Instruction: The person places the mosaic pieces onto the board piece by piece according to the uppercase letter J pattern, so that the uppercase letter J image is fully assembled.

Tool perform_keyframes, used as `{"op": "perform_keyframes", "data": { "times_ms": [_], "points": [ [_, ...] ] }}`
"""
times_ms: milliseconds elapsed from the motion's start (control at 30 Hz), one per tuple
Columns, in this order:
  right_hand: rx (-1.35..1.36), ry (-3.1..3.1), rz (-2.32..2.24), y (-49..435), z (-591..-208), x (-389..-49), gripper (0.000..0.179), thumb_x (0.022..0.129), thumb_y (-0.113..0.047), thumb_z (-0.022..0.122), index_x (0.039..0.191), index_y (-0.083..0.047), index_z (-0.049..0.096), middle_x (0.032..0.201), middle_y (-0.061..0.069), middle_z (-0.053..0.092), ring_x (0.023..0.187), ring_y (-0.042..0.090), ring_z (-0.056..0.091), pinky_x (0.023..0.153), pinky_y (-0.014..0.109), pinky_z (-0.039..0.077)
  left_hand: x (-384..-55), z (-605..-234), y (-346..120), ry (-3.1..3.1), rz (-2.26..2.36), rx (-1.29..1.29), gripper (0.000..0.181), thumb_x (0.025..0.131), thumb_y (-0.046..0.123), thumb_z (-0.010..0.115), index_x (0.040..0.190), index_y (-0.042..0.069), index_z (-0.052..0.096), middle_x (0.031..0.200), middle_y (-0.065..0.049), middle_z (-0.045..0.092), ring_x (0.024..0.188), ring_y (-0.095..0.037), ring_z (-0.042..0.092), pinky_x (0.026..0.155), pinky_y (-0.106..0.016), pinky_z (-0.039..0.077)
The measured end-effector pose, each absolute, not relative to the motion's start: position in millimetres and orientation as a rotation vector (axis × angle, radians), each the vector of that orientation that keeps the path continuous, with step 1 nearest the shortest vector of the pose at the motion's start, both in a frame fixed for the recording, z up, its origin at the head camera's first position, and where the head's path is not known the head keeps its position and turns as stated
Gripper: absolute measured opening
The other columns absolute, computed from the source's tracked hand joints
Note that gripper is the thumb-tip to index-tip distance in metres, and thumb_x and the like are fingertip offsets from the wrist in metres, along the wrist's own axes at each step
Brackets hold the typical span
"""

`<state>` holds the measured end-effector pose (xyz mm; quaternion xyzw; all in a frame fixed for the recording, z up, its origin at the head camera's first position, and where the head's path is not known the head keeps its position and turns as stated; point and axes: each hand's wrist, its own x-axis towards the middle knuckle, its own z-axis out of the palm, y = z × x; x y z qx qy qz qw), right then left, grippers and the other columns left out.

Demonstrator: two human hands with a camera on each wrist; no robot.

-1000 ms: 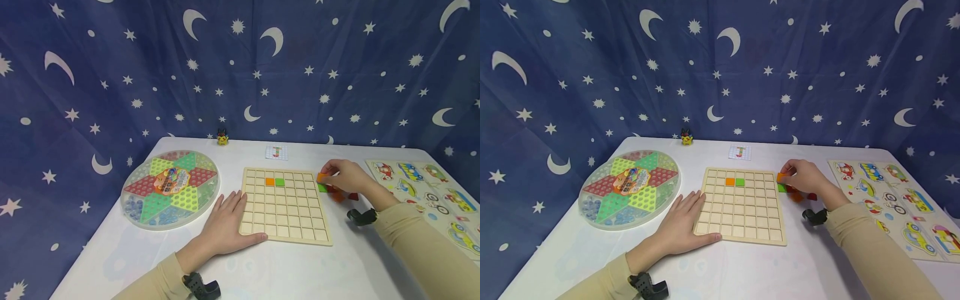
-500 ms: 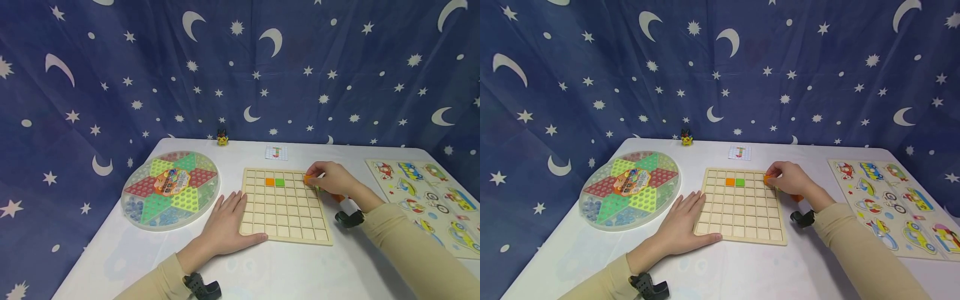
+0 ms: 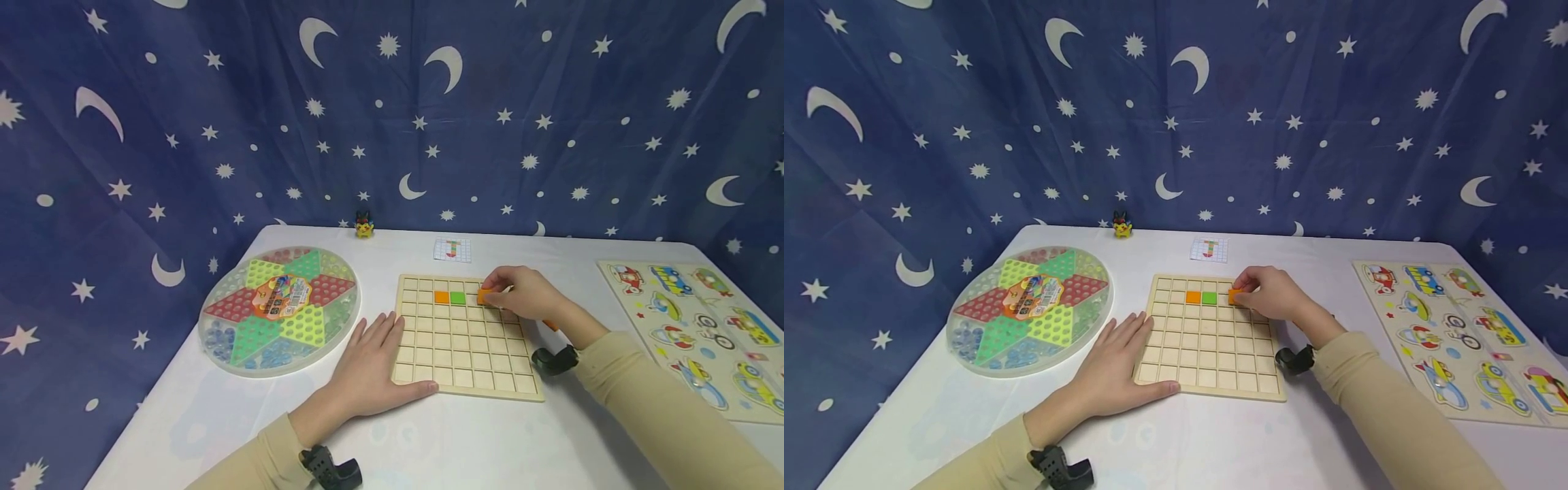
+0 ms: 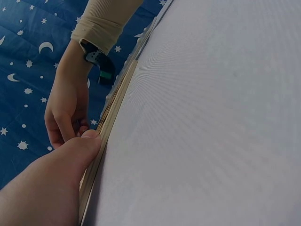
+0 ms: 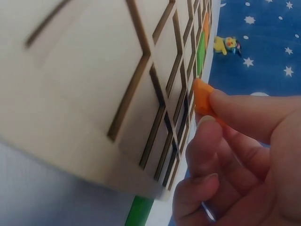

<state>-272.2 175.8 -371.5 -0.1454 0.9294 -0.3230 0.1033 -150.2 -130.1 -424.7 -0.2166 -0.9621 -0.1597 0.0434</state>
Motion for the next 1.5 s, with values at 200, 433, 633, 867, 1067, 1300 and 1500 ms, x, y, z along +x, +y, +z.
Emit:
{"op": "perform_keyframes", "data": {
  "times_ms": [200, 433, 633, 867, 1067, 1300, 1500],
  "points": [
    [-0.442, 2.745, -0.954, 170.4, -374.6, -274.6, 0.017, 0.094, -0.02, 0.074, 0.106, -0.01, 0.069, 0.092, 0.005, 0.066, 0.068, 0.019, 0.061, 0.061, 0.033, 0.055, -151.0, -425.7, -129.4, -2.954, -0.475, -0.655, 0.122, 0.08, 0.094, 0.04, 0.161, 0.003, 0.029, 0.166, -0.015, 0.028, 0.154, -0.029, 0.02, 0.124, -0.051, 0.007],
    [-0.498, 2.812, -0.881, 165.8, -379.1, -276.7, 0.014, 0.094, -0.02, 0.076, 0.103, -0.011, 0.07, 0.091, 0.002, 0.066, 0.075, 0.02, 0.059, 0.064, 0.033, 0.05, -150.8, -425.1, -129.4, -2.952, -0.47, -0.656, 0.122, 0.08, 0.094, 0.041, 0.161, 0.003, 0.03, 0.165, -0.016, 0.029, 0.154, -0.03, 0.021, 0.124, -0.052, 0.009],
    [-0.522, 2.842, -0.826, 164.9, -379.9, -277.7, 0.015, 0.094, -0.025, 0.076, 0.103, -0.014, 0.073, 0.093, -0.001, 0.066, 0.083, 0.021, 0.055, 0.069, 0.035, 0.044, -150.9, -425.2, -129.8, -2.945, -0.472, -0.657, 0.121, 0.081, 0.093, 0.042, 0.16, 0.002, 0.031, 0.165, -0.017, 0.03, 0.154, -0.031, 0.022, 0.123, -0.054, 0.009],
    [-0.538, 2.843, -0.822, 162.4, -380.8, -279.3, 0.014, 0.093, -0.023, 0.077, 0.103, -0.013, 0.074, 0.089, -0.001, 0.065, 0.078, 0.019, 0.055, 0.066, 0.034, 0.044, -150.6, -424.0, -129.5, -2.95, -0.473, -0.655, 0.122, 0.08, 0.094, 0.041, 0.161, 0.002, 0.03, 0.165, -0.016, 0.029, 0.154, -0.031, 0.021, 0.123, -0.054, 0.008],
    [-0.535, 2.853, -0.804, 159.7, -380.4, -278.8, 0.013, 0.092, -0.022, 0.079, 0.1, -0.014, 0.073, 0.089, -0.002, 0.067, 0.078, 0.019, 0.055, 0.067, 0.033, 0.044, -150.5, -423.6, -129.4, -2.951, -0.483, -0.656, 0.121, 0.081, 0.093, 0.042, 0.161, 0.003, 0.03, 0.165, -0.016, 0.03, 0.154, -0.031, 0.021, 0.123, -0.053, 0.009],
    [-0.543, 2.862, -0.768, 164.7, -377.6, -278.6, 0.01, 0.094, -0.025, 0.076, 0.1, -0.016, 0.075, 0.091, -0.004, 0.069, 0.082, 0.021, 0.056, 0.07, 0.035, 0.045, -150.5, -424.7, -129.0, -2.958, -0.473, -0.655, 0.122, 0.08, 0.093, 0.042, 0.162, 0.003, 0.028, 0.166, -0.015, 0.029, 0.154, -0.03, 0.02, 0.124, -0.052, 0.008],
    [-0.497, 2.865, -0.771, 177.8, -371.7, -277.6, 0.013, 0.096, -0.027, 0.074, 0.103, -0.015, 0.075, 0.094, -0.002, 0.069, 0.083, 0.022, 0.057, 0.067, 0.034, 0.047, -150.1, -423.0, -129.5, -2.949, -0.474, -0.659, 0.122, 0.08, 0.093, 0.042, 0.161, 0.002, 0.03, 0.165, -0.016, 0.03, 0.154, -0.031, 0.022, 0.123, -0.053, 0.009]
  ]
}}
